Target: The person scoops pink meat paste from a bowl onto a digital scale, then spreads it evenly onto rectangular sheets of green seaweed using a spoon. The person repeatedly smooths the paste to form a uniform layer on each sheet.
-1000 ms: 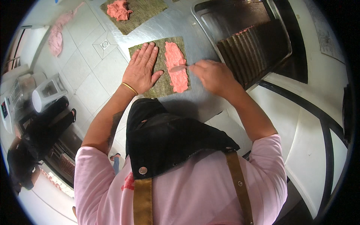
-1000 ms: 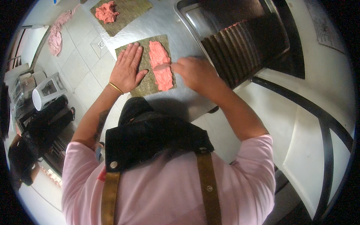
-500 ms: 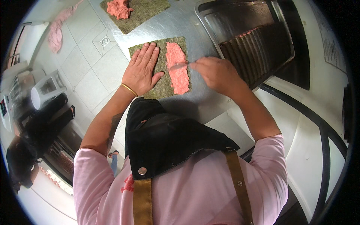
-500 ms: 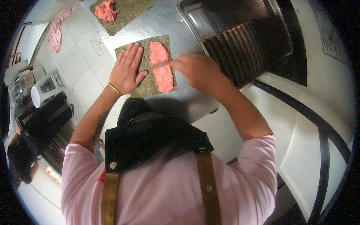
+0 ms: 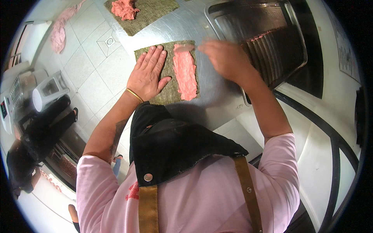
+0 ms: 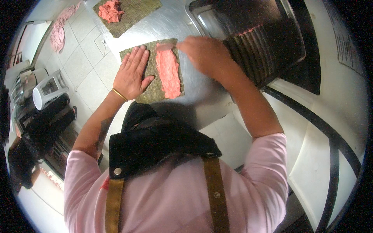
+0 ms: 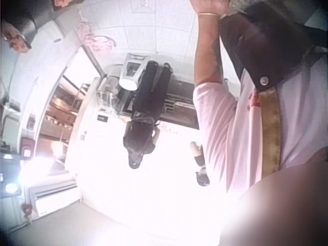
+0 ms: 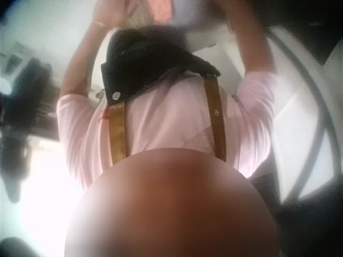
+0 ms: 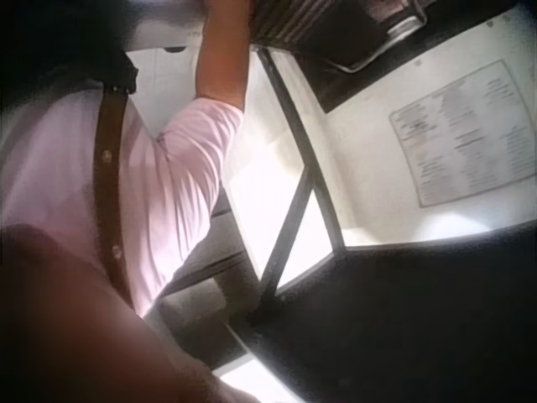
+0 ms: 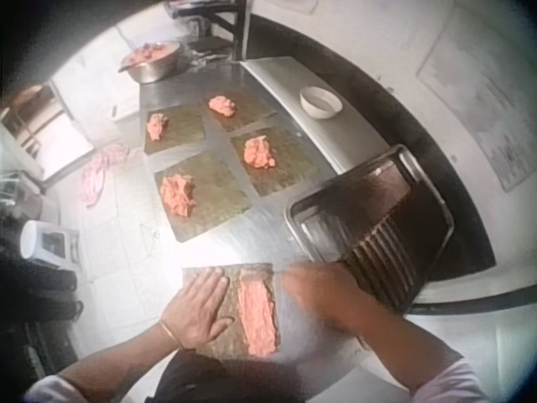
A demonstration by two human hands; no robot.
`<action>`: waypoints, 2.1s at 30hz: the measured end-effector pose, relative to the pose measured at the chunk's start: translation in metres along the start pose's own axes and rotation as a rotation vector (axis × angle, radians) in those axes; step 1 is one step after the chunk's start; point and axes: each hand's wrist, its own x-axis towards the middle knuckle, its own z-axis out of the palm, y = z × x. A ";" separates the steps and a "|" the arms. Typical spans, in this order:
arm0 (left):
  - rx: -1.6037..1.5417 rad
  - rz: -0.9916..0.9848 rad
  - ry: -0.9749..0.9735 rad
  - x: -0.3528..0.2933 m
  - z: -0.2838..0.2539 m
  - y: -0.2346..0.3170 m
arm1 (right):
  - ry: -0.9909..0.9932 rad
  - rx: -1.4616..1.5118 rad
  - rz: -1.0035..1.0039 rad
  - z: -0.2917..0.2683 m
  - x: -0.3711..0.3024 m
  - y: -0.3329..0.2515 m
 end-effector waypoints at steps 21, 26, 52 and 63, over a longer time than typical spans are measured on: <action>-0.017 0.003 0.003 0.001 -0.005 0.001 | -0.307 -0.097 0.097 -0.012 0.014 -0.020; -0.009 -0.011 -0.019 0.000 -0.005 0.002 | -0.021 0.023 0.005 -0.009 0.014 -0.012; 0.014 -0.007 -0.028 0.001 -0.004 0.001 | -0.058 -0.014 -0.024 -0.018 0.033 0.030; 0.151 0.450 -0.187 0.053 -0.027 -0.053 | 0.038 0.147 0.288 -0.048 -0.045 -0.010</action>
